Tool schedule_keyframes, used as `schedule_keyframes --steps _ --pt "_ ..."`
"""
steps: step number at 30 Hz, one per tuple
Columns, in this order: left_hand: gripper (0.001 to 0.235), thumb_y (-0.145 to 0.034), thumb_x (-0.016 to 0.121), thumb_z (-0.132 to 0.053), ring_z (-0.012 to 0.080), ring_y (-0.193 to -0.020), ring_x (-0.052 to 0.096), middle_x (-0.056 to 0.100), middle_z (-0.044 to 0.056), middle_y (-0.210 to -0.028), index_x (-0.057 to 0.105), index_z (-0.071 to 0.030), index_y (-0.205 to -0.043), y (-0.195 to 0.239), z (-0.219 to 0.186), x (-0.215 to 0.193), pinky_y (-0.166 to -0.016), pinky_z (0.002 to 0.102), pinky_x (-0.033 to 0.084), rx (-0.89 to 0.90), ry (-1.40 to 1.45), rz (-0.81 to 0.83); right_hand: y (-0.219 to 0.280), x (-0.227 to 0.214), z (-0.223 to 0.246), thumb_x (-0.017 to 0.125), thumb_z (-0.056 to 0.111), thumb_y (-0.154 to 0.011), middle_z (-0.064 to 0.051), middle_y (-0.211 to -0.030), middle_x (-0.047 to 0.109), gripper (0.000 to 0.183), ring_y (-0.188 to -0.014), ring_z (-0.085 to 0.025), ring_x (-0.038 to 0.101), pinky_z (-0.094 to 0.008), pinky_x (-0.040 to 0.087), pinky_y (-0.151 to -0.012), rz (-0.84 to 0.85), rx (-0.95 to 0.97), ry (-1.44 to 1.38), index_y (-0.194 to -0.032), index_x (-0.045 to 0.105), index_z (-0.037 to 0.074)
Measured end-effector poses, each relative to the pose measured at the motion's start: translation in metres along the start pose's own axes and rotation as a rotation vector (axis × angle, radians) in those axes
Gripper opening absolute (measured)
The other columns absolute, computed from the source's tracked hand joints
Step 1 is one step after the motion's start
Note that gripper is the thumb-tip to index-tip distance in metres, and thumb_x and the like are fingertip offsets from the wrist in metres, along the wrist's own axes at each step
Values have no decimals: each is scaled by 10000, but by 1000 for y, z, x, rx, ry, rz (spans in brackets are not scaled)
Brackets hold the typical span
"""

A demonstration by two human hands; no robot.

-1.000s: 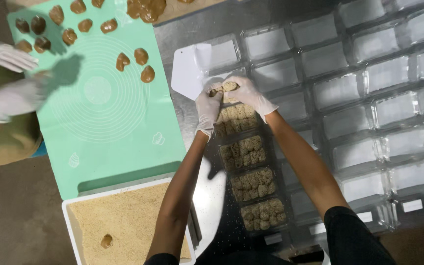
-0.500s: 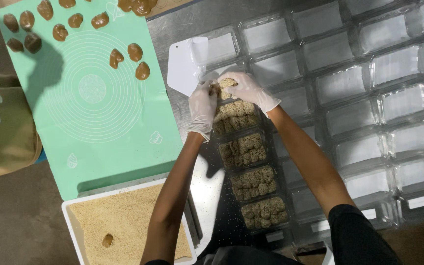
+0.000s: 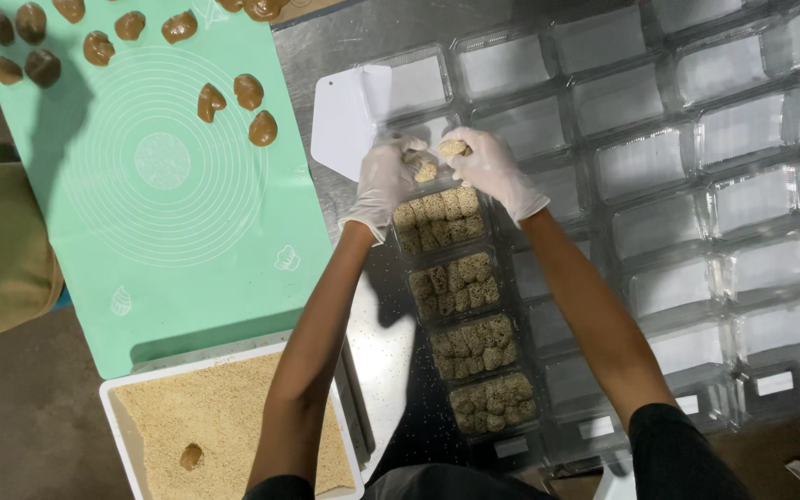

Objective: The person rolls small brown dough pieces in a tray of sesame seeds and places them into clear plastic containers. Another person shapes dough on a green mat nearby. The camera wearer repeatedly coats the dough and arranges the finished pieces in rows within the containers.

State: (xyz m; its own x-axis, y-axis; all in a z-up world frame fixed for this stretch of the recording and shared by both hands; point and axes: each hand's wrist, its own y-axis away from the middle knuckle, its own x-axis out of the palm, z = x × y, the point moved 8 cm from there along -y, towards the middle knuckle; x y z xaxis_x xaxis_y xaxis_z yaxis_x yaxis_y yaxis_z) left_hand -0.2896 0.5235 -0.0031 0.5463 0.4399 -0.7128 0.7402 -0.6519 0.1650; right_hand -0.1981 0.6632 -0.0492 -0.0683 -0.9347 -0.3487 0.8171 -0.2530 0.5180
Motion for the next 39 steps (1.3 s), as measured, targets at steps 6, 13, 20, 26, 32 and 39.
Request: schedule_keyframes --steps 6,13,20,26,32,39 --pt "296 -826 768 -123 338 -1077 661 687 182 -1164 753 -48 -1112 0 -3 27 -925 424 570 135 -345 16 -4 3 -2 705 165 -941 -99 -1082 770 330 -785 -147 771 -254 627 -670 -28 -46 90 -1265 668 114" --pt "262 -846 742 -114 355 -1105 650 673 181 -1174 739 -27 -1093 5 8 31 -937 449 563 126 -319 14 -9 1 0 681 226 -977 -92 -1031 786 273 -709 -159 753 -270 606 -656 -38 -15 171 -1226 719 120" --pt "238 -923 744 -161 387 -1208 590 655 224 -1200 724 -20 -1113 4 8 25 -967 463 546 116 -209 3 -24 -10 -9 656 156 -974 -105 -1032 769 211 -707 -147 682 -316 570 -601 -34 -232 268 -1150 717 58" --pt "479 -726 812 -283 384 -1105 603 678 208 -1200 724 -9 -1110 3 -32 21 -911 472 512 279 -133 -70 -23 -18 18 706 145 -897 -132 -1040 735 266 -807 -219 701 -381 579 -739 -85 -315 411 -1132 666 25" --pt "217 -878 774 -180 329 -1033 656 683 157 -1057 727 -46 -1042 -3 -8 44 -929 460 540 156 -307 17 -9 -3 46 737 155 -868 -148 -1048 684 289 -904 -308 683 -446 550 -823 -66 -421 571 -1125 673 41" --pt "311 -801 756 -98 330 -995 672 692 167 -1088 738 -56 -1108 5 0 26 -857 436 575 205 -273 -50 -11 -6 39 634 84 -999 -78 -959 709 138 -806 -206 655 -384 583 -753 -190 -525 652 -1104 722 70"
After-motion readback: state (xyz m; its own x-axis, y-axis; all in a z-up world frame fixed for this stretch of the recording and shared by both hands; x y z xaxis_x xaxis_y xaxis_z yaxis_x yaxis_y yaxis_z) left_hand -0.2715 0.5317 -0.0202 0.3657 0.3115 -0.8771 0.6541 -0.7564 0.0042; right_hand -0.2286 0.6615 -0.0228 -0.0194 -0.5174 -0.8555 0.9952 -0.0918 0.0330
